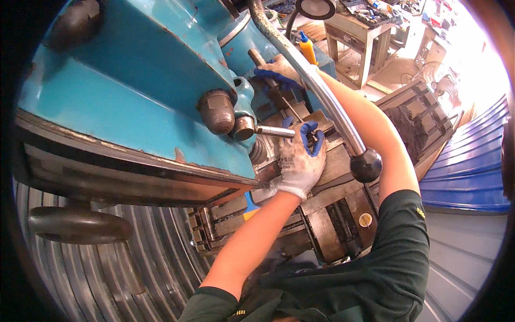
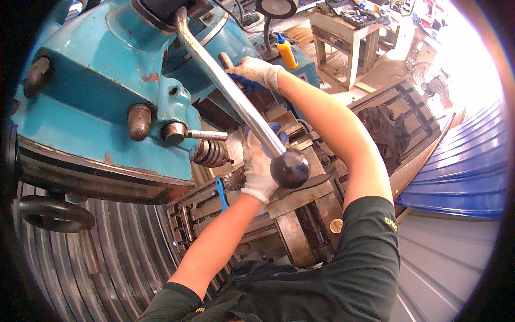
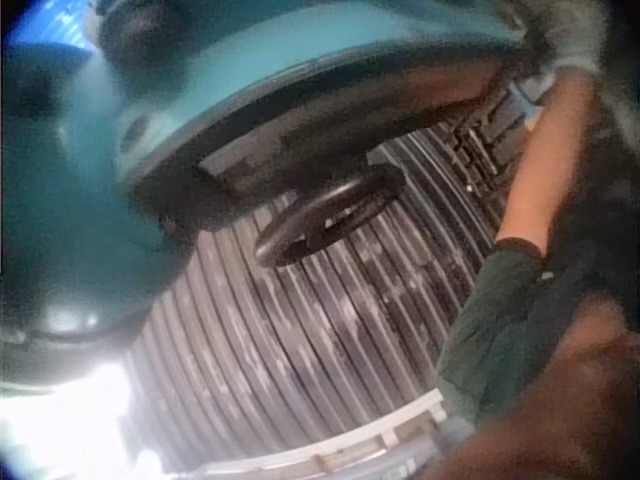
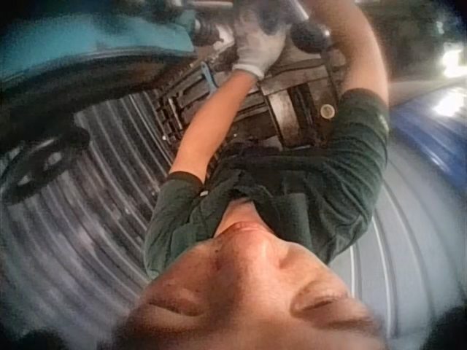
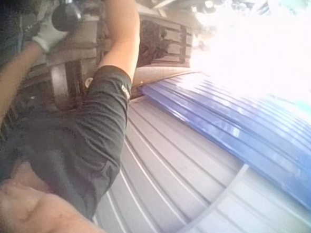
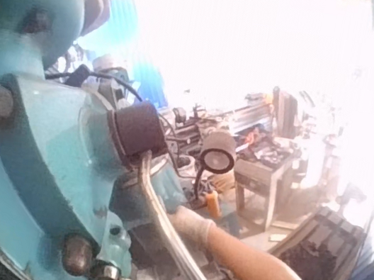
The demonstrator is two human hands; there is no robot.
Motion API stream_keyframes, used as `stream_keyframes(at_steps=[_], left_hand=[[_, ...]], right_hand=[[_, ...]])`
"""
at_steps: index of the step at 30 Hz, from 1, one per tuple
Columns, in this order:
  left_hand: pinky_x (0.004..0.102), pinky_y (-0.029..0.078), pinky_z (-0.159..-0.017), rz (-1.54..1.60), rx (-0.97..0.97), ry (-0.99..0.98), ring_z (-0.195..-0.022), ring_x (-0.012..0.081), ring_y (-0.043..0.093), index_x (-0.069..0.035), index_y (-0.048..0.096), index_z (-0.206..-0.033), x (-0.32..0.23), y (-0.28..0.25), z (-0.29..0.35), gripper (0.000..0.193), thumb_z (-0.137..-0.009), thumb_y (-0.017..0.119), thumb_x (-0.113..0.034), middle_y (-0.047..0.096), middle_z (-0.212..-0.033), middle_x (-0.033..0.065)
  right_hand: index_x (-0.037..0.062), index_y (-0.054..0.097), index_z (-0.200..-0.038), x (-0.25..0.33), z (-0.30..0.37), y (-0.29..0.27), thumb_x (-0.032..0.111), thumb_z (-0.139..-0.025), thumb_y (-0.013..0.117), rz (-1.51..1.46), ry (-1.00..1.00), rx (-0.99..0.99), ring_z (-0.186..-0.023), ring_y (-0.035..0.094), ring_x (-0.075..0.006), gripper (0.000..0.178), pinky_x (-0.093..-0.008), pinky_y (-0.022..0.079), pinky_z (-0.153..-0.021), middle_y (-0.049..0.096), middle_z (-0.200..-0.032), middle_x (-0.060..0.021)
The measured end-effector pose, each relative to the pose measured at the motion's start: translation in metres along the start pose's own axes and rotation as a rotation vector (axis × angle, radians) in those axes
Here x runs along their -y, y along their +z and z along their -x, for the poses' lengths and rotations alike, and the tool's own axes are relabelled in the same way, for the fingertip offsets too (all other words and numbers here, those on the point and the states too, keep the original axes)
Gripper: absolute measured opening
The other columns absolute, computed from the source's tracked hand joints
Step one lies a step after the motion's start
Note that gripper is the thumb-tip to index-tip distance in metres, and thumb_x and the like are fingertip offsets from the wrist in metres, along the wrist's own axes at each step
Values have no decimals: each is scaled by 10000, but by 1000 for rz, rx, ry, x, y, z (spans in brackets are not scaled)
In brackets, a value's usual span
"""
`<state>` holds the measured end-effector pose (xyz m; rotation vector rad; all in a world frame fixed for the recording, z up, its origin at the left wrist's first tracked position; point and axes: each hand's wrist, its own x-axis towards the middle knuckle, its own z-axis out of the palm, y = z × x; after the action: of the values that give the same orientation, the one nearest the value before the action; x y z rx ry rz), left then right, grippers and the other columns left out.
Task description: The person secures a metal workpiece in a milling machine vise, then operates the machine to mill the surface. They repeatedly adjust the workpiece and machine controls throughout the process.
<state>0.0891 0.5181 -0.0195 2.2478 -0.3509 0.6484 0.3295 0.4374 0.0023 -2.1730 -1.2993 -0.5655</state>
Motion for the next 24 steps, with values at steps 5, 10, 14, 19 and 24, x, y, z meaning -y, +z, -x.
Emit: stream_keyframes(at_steps=[5, 10, 14, 19, 24], left_hand=[[474, 335, -1087, 115, -9, -23, -1021, 300, 622, -42, 569, -1093, -2, 0, -3, 328, -806, 713, -108, 685, -975, 109], [467, 372, -1067, 57, 11, -28, -990, 320, 622, -22, 592, -1027, -7, -7, -6, 262, -805, 708, -98, 676, -948, 129], [471, 380, -1059, 364, -23, -182, -1009, 325, 612, -20, 571, -1051, 3, 11, -2, 295, -803, 711, -96, 672, -954, 144], [463, 376, -1066, 440, -79, -226, -988, 328, 622, -30, 535, -1092, 10, 18, 5, 359, -795, 726, -95, 671, -948, 141], [470, 381, -1073, 810, -96, -333, -906, 328, 648, -37, 536, -1089, 23, 17, 4, 363, -786, 728, -93, 671, -927, 141]], right_hand=[[155, 610, -1232, 4, 9, -7, 166, -858, 600, -23, 0, 203, -784, 661, -364, 375, -409, 525, -705, 639, -886, -206], [1, 692, -1037, 29, -25, -22, 318, -890, 620, -364, 709, -17, -699, 681, -321, 357, -383, 536, -666, 677, -825, -221], [231, 594, -1284, -23, 11, 5, 117, -873, 580, -31, -11, 107, -668, 670, -329, 427, -404, 541, -640, 652, -763, -183], [152, 689, -1095, -25, 10, -7, 266, -943, 624, -894, 551, 22, -530, 631, -192, 202, -327, 512, -491, 659, -720, -84], [146, 602, -1282, -20, 9, 14, 187, -938, 563, -450, 185, 6, -645, 669, -288, 349, -357, 535, -599, 676, -796, -156]])
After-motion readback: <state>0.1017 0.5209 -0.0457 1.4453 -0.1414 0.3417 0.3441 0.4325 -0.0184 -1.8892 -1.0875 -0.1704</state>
